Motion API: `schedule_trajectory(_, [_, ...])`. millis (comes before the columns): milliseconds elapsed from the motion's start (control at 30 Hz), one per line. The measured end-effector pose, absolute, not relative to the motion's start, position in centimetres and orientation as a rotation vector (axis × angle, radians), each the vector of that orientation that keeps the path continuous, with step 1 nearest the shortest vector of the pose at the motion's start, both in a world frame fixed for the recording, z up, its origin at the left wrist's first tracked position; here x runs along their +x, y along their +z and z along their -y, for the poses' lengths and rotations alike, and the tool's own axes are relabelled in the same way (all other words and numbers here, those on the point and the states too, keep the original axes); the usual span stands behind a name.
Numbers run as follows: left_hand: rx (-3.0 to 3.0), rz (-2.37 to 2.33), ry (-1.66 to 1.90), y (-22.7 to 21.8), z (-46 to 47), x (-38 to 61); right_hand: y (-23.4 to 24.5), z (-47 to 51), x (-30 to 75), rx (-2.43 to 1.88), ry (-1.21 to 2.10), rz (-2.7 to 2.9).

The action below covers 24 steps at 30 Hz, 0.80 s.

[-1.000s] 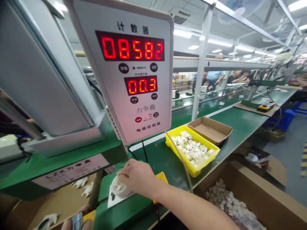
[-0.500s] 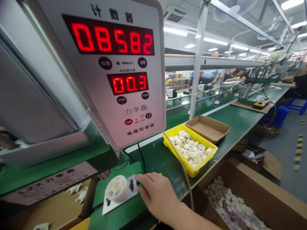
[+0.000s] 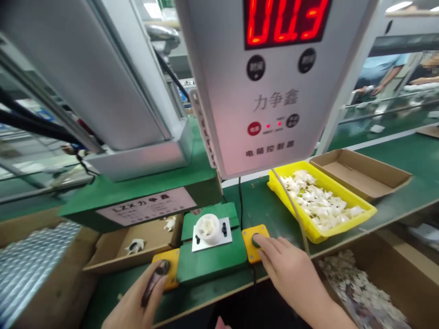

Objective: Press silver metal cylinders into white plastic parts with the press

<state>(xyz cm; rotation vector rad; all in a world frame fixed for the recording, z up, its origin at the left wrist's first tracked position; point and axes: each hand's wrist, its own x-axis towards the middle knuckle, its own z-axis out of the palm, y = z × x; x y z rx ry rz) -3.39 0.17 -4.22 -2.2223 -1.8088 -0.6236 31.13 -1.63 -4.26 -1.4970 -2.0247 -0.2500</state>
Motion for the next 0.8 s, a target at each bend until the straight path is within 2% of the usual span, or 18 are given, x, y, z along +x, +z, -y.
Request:
schedule_trajectory(233, [-2.296,1.770,-0.418,-3.1,-0.4,-3.0,-3.9,1.3,30.7,-1.559,-0.346,2.137])
schedule_trajectory(433, [-2.291,1.944,-0.534,-3.5,-0.2,-2.7,-3.6,0.9,29.9,-1.570,-0.393,2.228])
schedule_trajectory(700, [-2.116,2.389,-1.041,-2.1,-0.5,-2.1,-4.3,0.9,30.6,-1.590,-0.142,2.074])
schedule_trajectory(800, [-2.055,2.588,-1.518,-0.8,-0.2,-1.2,-2.8,0.3,30.2,-1.580,0.159,1.983])
